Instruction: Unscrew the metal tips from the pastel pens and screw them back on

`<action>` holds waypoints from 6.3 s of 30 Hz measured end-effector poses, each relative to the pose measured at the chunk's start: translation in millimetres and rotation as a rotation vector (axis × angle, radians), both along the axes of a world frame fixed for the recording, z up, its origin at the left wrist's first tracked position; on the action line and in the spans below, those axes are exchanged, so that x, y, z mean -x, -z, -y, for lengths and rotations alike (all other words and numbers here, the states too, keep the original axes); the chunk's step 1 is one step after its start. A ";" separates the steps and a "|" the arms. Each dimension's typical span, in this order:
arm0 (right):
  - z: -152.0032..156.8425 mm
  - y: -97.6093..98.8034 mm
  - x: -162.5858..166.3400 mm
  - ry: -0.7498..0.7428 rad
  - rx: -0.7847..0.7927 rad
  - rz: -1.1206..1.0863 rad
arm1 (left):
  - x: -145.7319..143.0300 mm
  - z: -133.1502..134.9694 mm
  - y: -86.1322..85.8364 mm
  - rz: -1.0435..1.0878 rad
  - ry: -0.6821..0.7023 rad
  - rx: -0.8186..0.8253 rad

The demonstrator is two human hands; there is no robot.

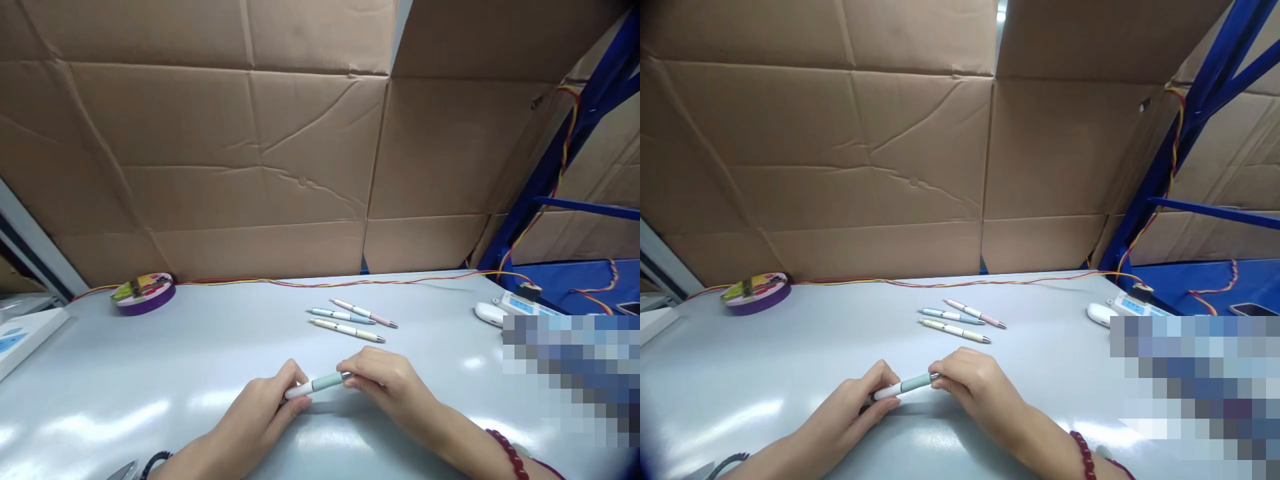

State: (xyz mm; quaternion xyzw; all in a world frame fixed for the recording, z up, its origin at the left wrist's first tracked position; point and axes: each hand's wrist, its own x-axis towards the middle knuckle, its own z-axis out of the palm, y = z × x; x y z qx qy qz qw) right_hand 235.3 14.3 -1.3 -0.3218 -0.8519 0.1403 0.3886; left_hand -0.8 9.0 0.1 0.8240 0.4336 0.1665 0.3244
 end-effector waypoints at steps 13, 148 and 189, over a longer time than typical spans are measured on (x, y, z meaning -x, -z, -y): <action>-1.1 0.2 -2.0 0.003 0.065 0.263 | 0.0 -3.4 6.6 -0.050 0.044 -0.190; 28.3 9.6 40.9 -0.139 0.371 0.149 | -18.4 13.1 -19.7 1.354 -0.440 0.975; -24.8 4.5 -15.2 0.253 -0.012 0.373 | 8.1 -21.2 5.4 -0.087 -0.032 -0.384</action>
